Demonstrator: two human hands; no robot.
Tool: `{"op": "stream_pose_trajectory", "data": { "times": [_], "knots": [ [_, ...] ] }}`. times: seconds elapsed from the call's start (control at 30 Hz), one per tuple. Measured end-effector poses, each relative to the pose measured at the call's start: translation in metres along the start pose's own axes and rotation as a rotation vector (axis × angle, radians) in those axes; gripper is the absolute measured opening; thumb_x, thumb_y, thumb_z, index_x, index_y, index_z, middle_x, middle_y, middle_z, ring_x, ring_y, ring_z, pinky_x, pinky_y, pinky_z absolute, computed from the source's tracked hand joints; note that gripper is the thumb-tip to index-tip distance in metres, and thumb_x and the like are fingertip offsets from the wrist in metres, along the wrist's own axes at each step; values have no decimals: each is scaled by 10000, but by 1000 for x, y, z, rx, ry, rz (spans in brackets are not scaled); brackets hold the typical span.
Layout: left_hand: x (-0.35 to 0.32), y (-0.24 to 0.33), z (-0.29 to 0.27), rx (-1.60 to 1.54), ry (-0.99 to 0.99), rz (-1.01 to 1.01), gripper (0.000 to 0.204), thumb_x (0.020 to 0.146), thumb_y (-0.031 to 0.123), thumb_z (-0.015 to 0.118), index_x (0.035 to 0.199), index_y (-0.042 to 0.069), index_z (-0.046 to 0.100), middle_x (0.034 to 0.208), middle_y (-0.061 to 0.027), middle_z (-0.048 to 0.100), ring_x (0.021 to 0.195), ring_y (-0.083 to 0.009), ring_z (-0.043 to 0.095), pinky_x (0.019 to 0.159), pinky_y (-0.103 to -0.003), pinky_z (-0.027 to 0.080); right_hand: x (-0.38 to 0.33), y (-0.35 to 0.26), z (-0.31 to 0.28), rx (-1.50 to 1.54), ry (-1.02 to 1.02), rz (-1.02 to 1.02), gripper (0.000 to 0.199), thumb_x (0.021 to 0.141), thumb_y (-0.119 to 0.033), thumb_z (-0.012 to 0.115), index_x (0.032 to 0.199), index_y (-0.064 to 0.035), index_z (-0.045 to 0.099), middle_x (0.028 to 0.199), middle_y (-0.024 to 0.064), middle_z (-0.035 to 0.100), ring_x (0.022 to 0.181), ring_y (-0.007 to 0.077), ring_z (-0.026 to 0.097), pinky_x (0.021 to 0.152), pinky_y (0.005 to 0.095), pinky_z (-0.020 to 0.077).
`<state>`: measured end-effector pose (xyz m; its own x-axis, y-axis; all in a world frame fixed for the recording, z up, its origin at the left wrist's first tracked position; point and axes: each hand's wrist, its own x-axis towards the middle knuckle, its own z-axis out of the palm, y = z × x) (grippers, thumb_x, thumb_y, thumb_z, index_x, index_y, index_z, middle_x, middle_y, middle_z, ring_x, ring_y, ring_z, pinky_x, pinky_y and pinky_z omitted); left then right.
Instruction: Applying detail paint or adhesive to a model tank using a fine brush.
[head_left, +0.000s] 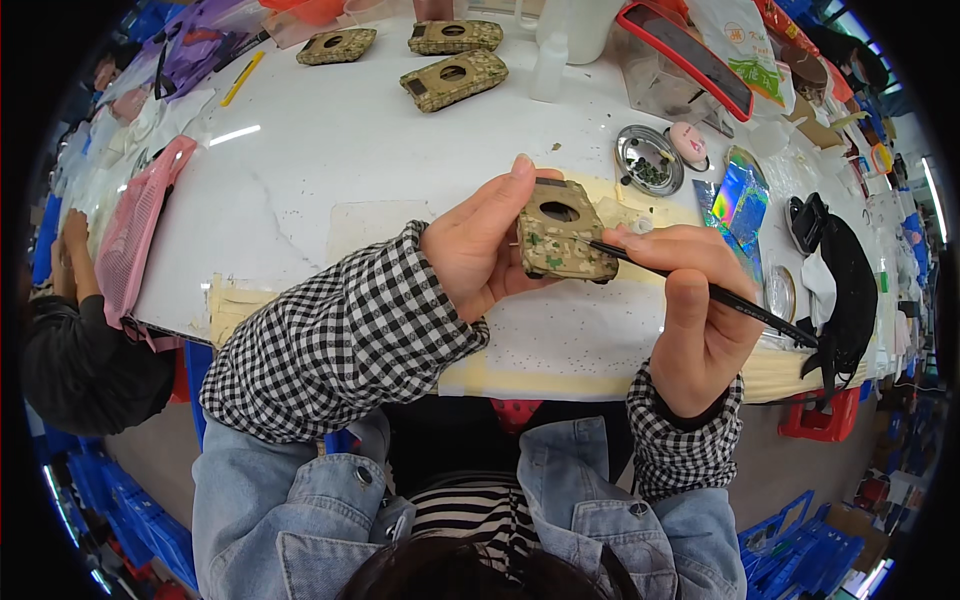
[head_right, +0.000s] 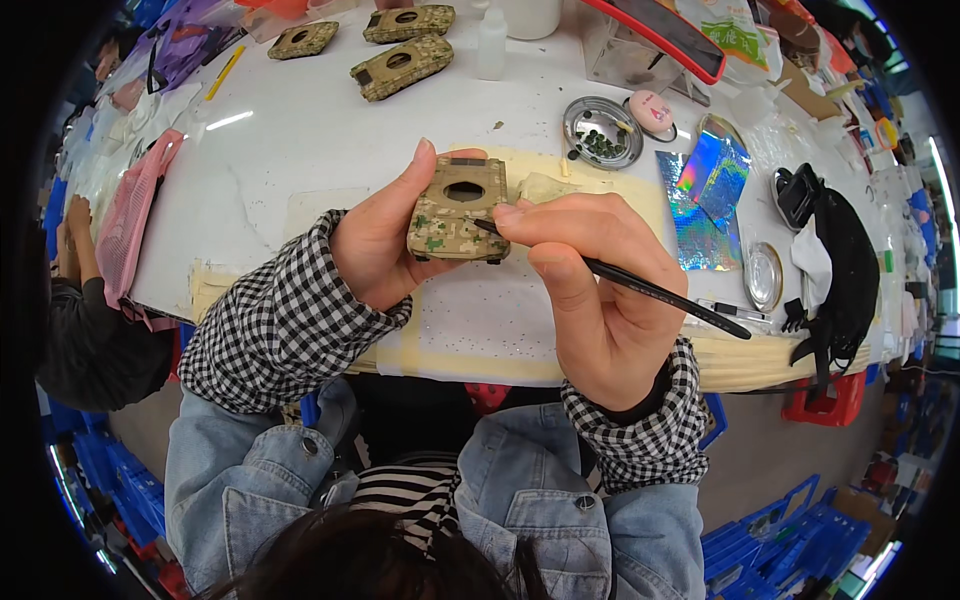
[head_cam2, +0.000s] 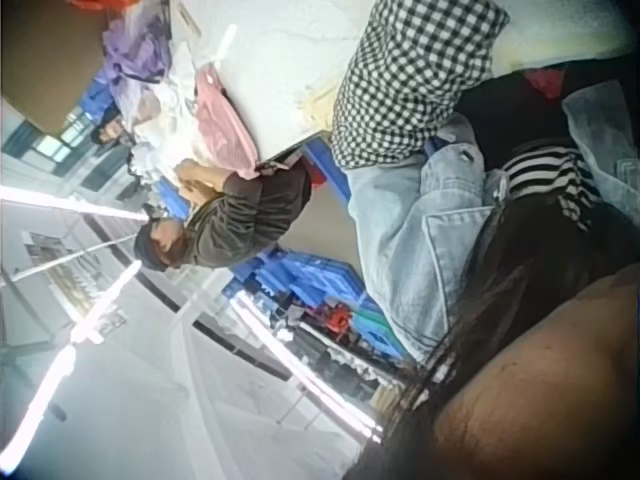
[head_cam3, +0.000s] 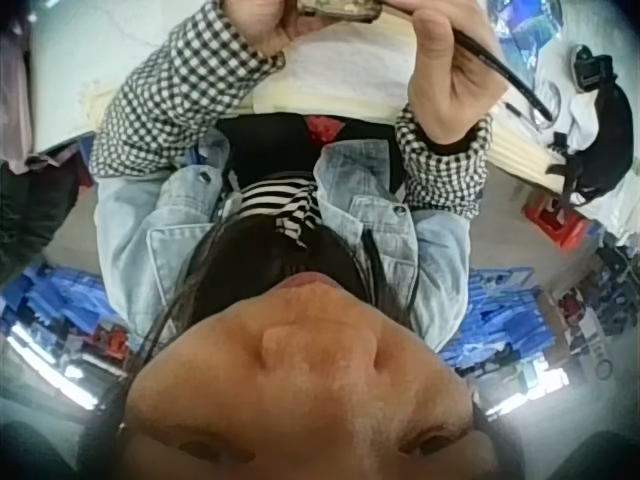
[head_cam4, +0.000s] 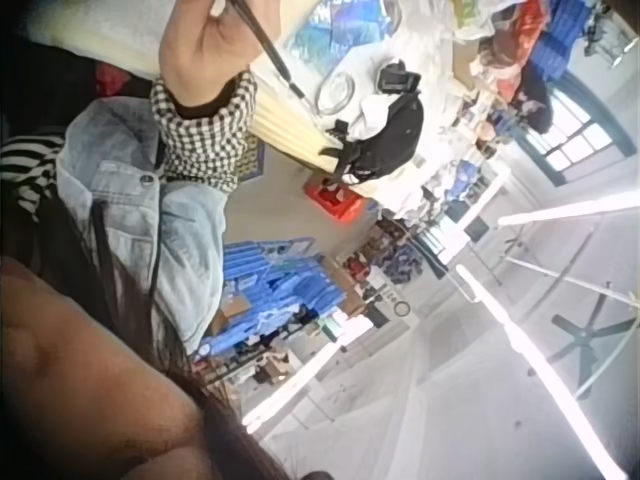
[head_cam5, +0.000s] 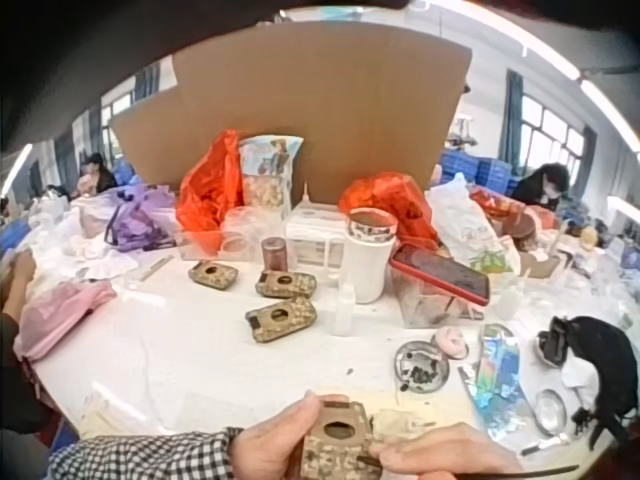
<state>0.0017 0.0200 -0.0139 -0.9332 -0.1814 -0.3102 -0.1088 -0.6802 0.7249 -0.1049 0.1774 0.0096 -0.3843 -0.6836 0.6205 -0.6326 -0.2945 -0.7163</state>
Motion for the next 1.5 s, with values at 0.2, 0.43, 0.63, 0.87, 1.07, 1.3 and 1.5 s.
{"op": "stream_pose_trajectory", "data": {
  "times": [0.2,0.43,0.63,0.87,1.07,1.3,1.5],
  "knots": [
    [2,-1,-2,13,3,-5,494,975,466,220,1227,104,442,1079,-48,582,920,-97,614,725,-209,551,0,0,0,-9,-4,-6,163,887,-121,569,927,17,646,933,129,664,856,227,598,772,312,463],
    [1,-1,0,6,-1,-4,500,974,470,219,1235,104,439,1091,-53,582,930,-107,615,728,-214,551,0,0,-1,-10,-6,-1,161,885,-118,569,922,19,646,928,132,665,859,233,602,777,318,464],
    [2,-1,-2,8,12,-13,501,974,469,220,1238,104,438,1093,-55,584,934,-111,617,730,-218,553,0,-1,-1,-13,-13,1,163,887,-118,566,921,20,645,929,133,665,863,234,603,781,320,463],
    [2,-1,-3,14,-2,-1,504,973,471,219,1240,102,436,1097,-59,582,939,-117,616,735,-221,552,-1,0,0,1,1,7,168,890,-123,562,921,19,646,927,134,665,858,233,600,779,318,461],
    [3,-2,-3,26,22,-12,511,973,468,221,1248,90,426,1124,-78,569,983,-135,606,800,-252,550,-1,0,0,0,16,4,176,893,-131,559,921,19,647,923,130,666,857,229,597,773,315,459],
    [1,1,0,24,36,-20,513,970,473,239,1268,94,413,1169,-93,554,1016,-155,599,839,-278,542,-10,0,3,198,224,45,167,894,-108,547,984,23,599,916,133,637,841,203,581,765,298,446],
    [0,2,-2,1,56,-33,503,968,469,255,1272,97,405,1209,-114,532,1039,-201,596,835,-285,551,-8,7,-15,-276,227,73,146,928,-63,474,1001,36,553,886,115,583,854,179,591,810,311,483]
  ]
}}
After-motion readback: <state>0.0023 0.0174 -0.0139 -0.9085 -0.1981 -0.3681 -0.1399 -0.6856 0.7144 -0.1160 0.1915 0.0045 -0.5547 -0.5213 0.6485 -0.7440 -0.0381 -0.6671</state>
